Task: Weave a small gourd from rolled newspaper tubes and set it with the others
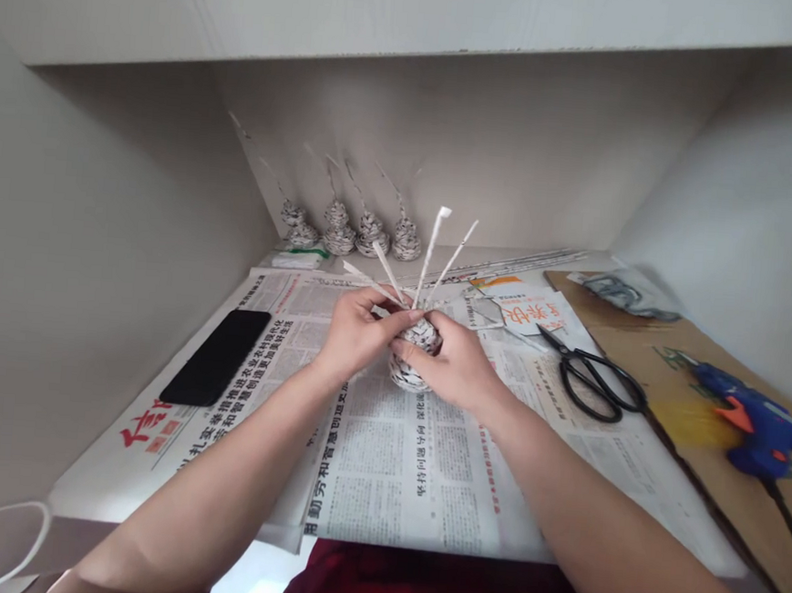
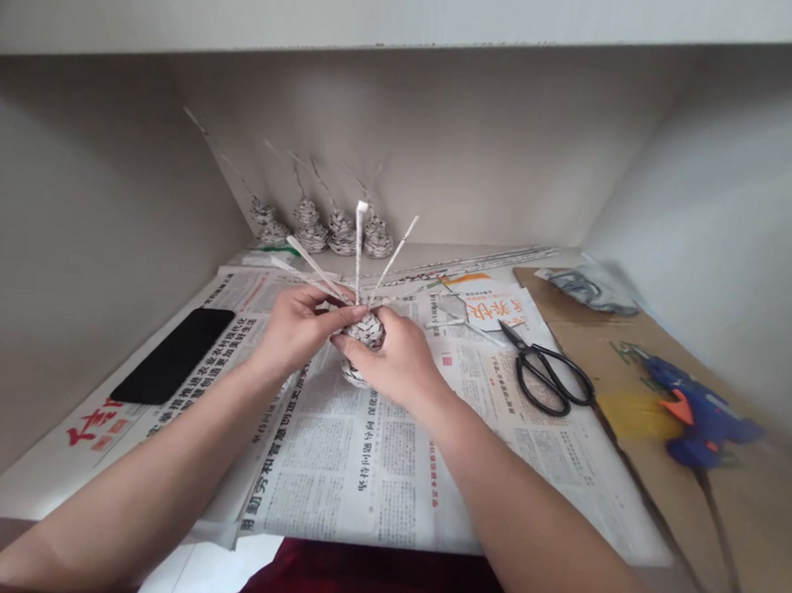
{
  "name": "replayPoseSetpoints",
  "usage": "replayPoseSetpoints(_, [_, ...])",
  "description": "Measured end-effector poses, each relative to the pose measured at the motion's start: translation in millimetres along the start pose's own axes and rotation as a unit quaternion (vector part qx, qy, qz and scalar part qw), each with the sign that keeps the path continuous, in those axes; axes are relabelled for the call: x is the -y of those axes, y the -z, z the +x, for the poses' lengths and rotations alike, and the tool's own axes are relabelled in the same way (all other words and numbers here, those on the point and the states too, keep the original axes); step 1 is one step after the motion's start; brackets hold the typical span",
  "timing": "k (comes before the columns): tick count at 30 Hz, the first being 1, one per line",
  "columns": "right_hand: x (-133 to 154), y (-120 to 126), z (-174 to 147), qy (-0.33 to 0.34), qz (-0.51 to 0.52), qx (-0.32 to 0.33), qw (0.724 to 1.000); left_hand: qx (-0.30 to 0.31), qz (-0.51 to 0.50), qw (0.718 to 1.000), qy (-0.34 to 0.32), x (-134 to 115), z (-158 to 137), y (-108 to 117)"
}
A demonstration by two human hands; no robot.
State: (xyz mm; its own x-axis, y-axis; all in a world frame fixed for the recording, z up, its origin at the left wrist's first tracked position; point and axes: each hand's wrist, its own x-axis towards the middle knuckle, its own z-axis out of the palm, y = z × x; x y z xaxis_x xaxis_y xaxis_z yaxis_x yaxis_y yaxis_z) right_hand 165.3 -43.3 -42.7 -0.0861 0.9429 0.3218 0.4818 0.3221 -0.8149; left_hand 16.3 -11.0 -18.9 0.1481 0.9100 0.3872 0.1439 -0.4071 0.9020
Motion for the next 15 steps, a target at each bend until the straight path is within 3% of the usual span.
replayPoseSetpoints(4, [-3.8,-3.4,1.5,-0.033,0.135,0.036,0.99,-0.003,-0.046,0.998,0.03,1.8,-1.1,0.0])
replayPoseSetpoints(8, [-9.2,-1.9,6.2,-0.067,0.344,0.12,0.929,-0.012,-0.103,0.994,0.028,9.2,-2.1,-5.3])
replayPoseSetpoints(10, [-11.8,-1.0,7.6,-0.065,0.379,0.161,0.909,-0.009,-0.11,0.993,0.03,13.5,-1.2,-7.3])
replayPoseSetpoints(15, [-14.7,-4.2,6.1,-0.035,0.286,0.111,0.951,0.036,-0.073,0.996,0.047,10.1,3.3,-1.4])
